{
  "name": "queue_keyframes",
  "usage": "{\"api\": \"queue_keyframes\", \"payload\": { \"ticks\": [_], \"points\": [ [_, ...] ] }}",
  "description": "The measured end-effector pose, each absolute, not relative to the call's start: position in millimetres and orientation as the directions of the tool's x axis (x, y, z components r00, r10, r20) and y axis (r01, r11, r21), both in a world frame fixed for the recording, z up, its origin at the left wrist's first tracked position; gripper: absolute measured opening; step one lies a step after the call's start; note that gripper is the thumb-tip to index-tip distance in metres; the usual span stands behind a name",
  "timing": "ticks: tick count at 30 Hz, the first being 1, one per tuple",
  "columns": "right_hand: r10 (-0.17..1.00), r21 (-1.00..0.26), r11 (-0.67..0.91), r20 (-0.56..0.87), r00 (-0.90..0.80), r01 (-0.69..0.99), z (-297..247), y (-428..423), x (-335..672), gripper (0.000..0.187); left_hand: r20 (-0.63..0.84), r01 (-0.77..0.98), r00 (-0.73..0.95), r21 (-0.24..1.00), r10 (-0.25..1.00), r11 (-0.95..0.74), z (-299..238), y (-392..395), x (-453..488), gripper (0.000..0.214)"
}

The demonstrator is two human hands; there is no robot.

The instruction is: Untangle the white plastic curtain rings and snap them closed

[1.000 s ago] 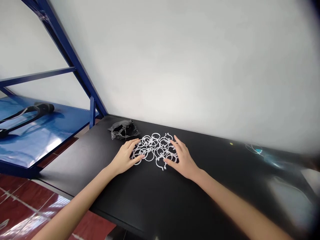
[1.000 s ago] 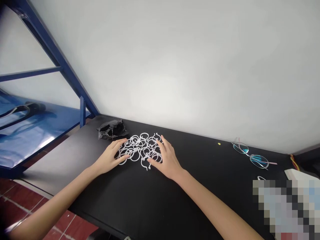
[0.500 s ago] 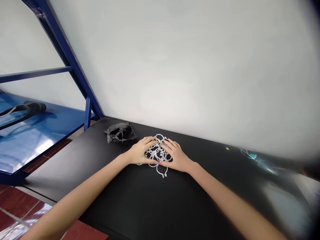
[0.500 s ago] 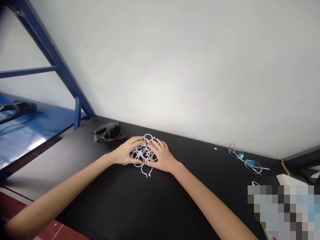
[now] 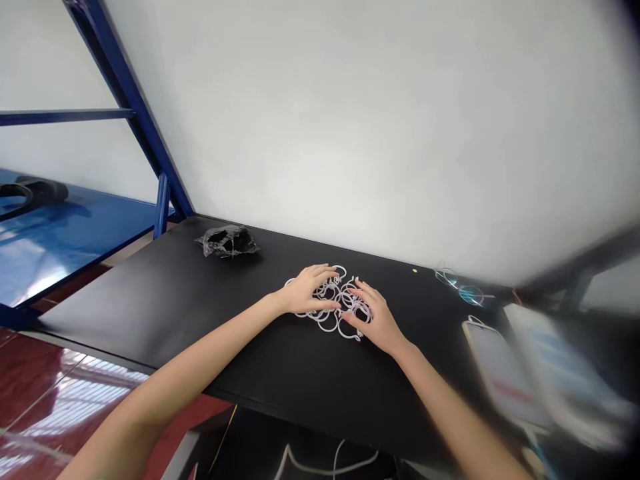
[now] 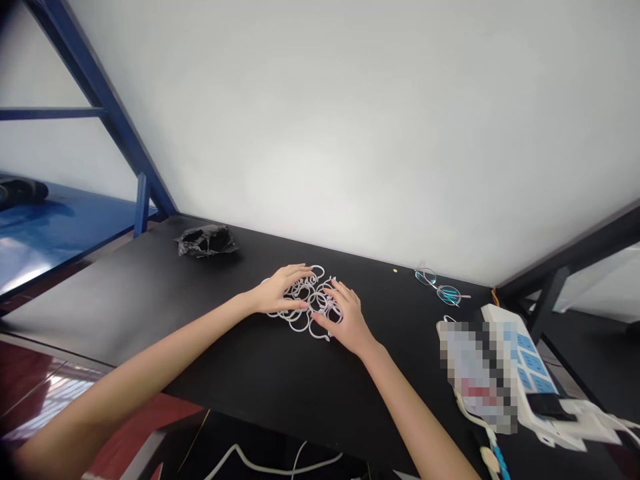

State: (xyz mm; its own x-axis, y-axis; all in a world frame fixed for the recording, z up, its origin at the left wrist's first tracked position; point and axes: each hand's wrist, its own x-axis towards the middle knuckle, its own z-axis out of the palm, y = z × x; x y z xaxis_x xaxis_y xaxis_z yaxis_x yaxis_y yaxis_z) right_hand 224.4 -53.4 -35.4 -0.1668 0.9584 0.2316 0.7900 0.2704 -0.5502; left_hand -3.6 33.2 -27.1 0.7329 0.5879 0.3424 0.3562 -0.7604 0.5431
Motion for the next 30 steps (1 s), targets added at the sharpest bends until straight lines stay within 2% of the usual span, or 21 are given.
{"api": "queue_keyframes", "payload": {
  "ticks": [3,9,13,19,22,26,30],
  "points": [
    [0.953,-0.584,0.239,0.295,-0.072,0.776,-36,-56,218,0.039,0.416,0.36,0.664,0.551,0.622,-0.753,-26,29,-5,0.049],
    [0.899,-0.607,0.32,0.437,-0.03,0.727,-38,-48,207,0.017,0.492,0.363,0.69,0.399,0.531,-0.842,-23,19,-6,0.027],
    [0.886,-0.601,0.339,0.462,-0.031,0.724,-37,-51,206,0.013,0.455,0.364,0.745,0.336,0.488,-0.869,-25,7,4,0.02],
    [0.876,-0.575,0.338,0.481,-0.027,0.745,-38,-56,207,0.015,0.45,0.442,0.662,0.411,0.599,-0.797,-31,-5,16,0.018],
    [0.876,-0.573,0.355,0.48,-0.048,0.738,-39,-56,207,0.014,0.504,0.451,0.629,0.385,0.593,-0.805,-29,-7,17,0.014],
    [0.883,-0.584,0.354,0.466,-0.055,0.73,-41,-57,206,0.014,0.542,0.336,0.702,0.32,0.462,-0.886,-29,-6,17,0.019],
    [0.886,-0.59,0.344,0.462,-0.043,0.73,-41,-57,207,0.015,0.607,0.182,0.677,0.41,0.416,-0.894,-27,-6,18,0.017]
  ]
}}
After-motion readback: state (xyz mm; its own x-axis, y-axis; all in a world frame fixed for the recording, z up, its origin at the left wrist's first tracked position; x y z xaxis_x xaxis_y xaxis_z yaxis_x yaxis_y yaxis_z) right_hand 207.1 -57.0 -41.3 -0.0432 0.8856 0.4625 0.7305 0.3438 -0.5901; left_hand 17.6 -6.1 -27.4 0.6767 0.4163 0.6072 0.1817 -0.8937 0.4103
